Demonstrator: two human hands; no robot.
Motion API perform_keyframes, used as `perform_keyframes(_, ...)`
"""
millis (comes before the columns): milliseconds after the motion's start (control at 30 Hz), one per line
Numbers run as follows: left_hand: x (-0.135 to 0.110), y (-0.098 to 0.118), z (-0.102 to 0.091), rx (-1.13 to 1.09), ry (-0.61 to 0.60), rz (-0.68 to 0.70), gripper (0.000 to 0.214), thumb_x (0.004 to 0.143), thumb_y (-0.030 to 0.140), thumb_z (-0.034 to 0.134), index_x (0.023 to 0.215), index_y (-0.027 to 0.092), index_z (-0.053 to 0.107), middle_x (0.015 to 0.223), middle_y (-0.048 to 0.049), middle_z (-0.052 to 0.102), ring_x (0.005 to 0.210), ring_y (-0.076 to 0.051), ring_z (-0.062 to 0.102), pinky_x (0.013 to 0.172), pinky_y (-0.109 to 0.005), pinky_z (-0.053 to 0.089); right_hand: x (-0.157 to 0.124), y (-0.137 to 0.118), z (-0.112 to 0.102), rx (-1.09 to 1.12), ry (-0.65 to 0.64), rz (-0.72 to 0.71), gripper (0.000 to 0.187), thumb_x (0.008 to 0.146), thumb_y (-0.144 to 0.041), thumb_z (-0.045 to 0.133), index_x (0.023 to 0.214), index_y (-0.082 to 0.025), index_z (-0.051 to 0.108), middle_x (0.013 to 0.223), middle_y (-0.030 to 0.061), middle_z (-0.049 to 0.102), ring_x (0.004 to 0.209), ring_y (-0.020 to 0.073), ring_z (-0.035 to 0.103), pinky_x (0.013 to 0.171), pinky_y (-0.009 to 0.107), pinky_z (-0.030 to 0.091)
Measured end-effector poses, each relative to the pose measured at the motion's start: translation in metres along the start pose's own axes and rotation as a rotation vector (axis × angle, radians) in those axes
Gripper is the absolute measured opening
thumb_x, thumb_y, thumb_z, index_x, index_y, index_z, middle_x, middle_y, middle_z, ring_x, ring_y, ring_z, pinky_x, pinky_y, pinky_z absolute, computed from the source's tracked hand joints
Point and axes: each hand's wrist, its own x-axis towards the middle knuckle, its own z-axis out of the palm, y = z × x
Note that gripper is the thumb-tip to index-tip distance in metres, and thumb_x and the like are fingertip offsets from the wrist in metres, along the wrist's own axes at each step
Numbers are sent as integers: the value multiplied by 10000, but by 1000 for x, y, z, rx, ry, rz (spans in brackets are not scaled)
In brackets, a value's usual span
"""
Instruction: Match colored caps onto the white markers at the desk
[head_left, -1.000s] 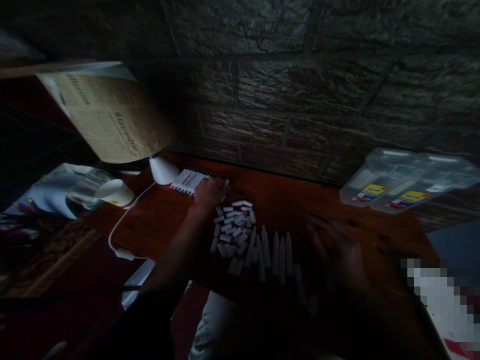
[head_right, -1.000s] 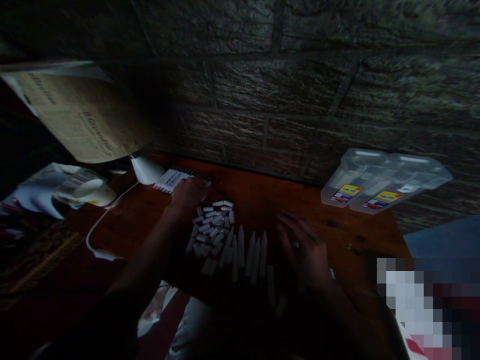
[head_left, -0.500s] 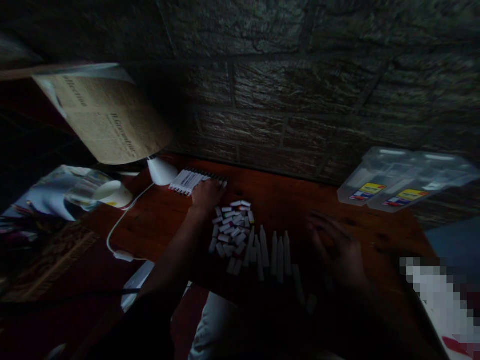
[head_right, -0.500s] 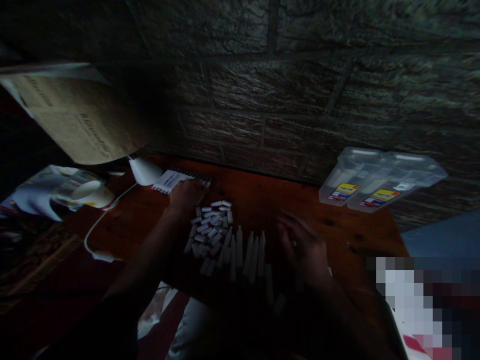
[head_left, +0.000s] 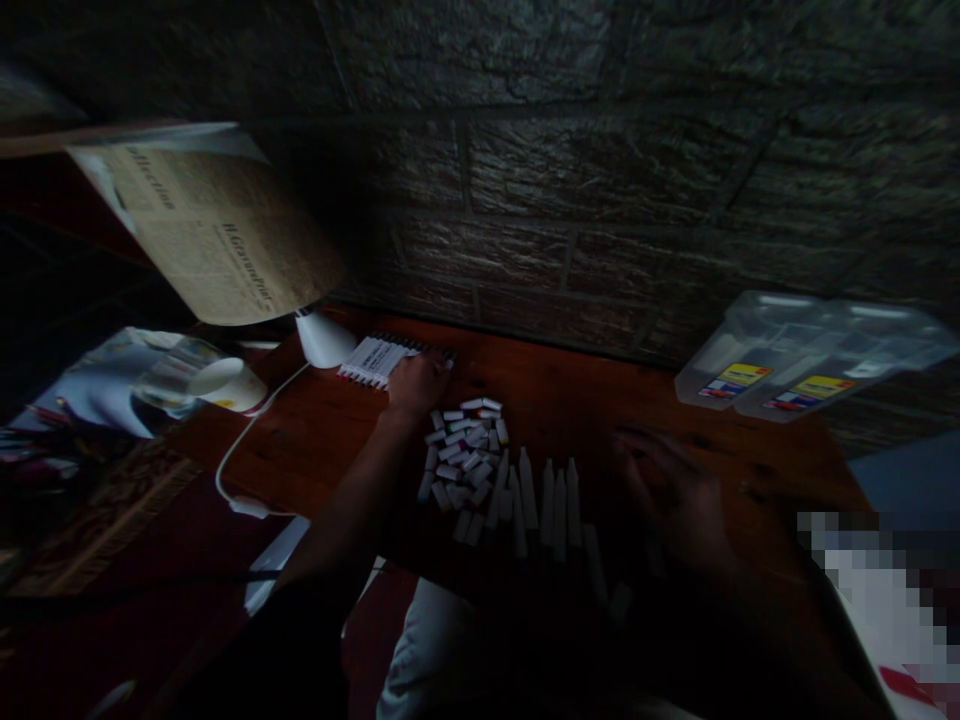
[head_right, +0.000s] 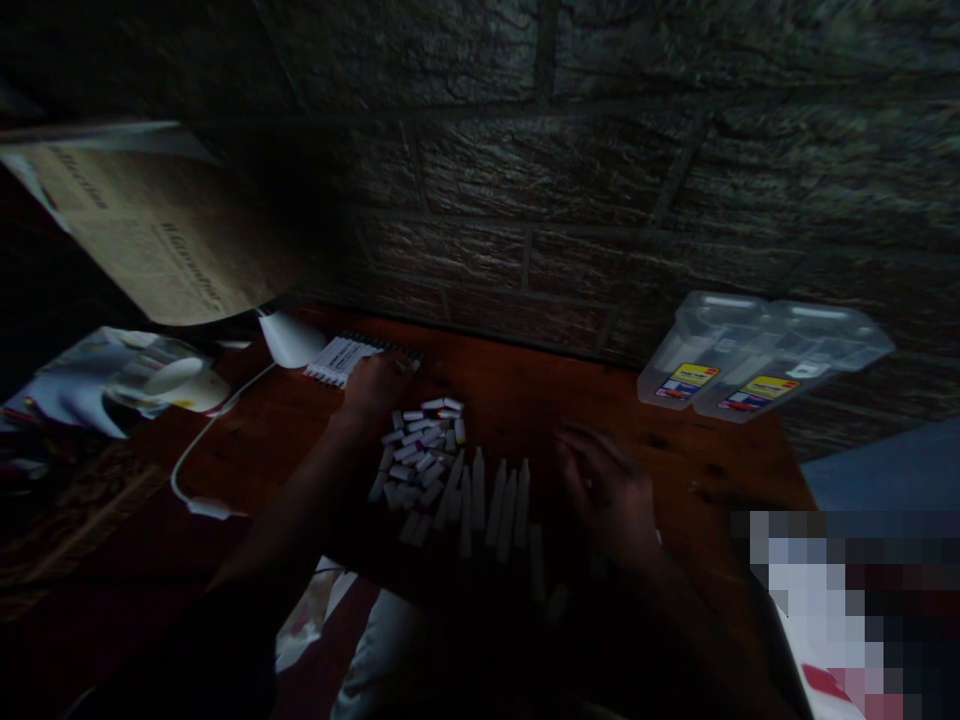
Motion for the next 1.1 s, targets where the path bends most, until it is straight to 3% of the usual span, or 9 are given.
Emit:
perform_keyframes(200,-1,11,7,-509,72,388,398,923,512,518,977,171,716,939,-64,757,844,-180,694,793,-277,531,1,0,2,22,-12,4,148,937,-232,582,1044,-223,685,988,65,748,875,206,724,769,337,599)
perform_keyframes(400,-9,19,15,-694,-27,505,497,950,576,454,1070,162,701,1082,-87,743,1011,-202,687,924,-330,525,-1,7,5,54,-25,24,163,950,-262,563,1035,-222,696,970,67,748,869,212,719,765,346,588)
perform_keyframes(567,-17,22,3,-646,-136,559,571,961,607,393,1229,181,662,1235,-101,695,1157,-249,639,1028,-405,480,-3,15,5,41,-6,59,180,957,-285,552,1020,-209,703,959,81,748,871,221,710,784,359,577)
perform_keyframes(733,-42,11,-16,-520,-243,747,623,961,566,430,1499,254,415,1523,-93,462,1391,-287,440,1156,-456,360,-2,18,1,66,-4,105,204,964,-280,527,1034,-217,707,976,79,746,904,216,704,832,361,568)
perform_keyframes(900,-61,-16,-8,-391,-268,918,648,957,456,499,1551,286,306,1606,-102,316,1476,-305,292,1198,-500,278,-1,17,3,72,-13,126,205,962,-293,529,1016,-223,714,965,73,746,921,214,697,853,353,558)
perform_keyframes(1100,-64,-16,5,-273,-259,913,606,939,457,520,1506,275,407,1598,-99,338,1485,-302,274,1198,-526,255,-2,15,6,88,-30,148,226,967,-315,519,1008,-215,717,963,81,744,917,211,700,846,349,562)
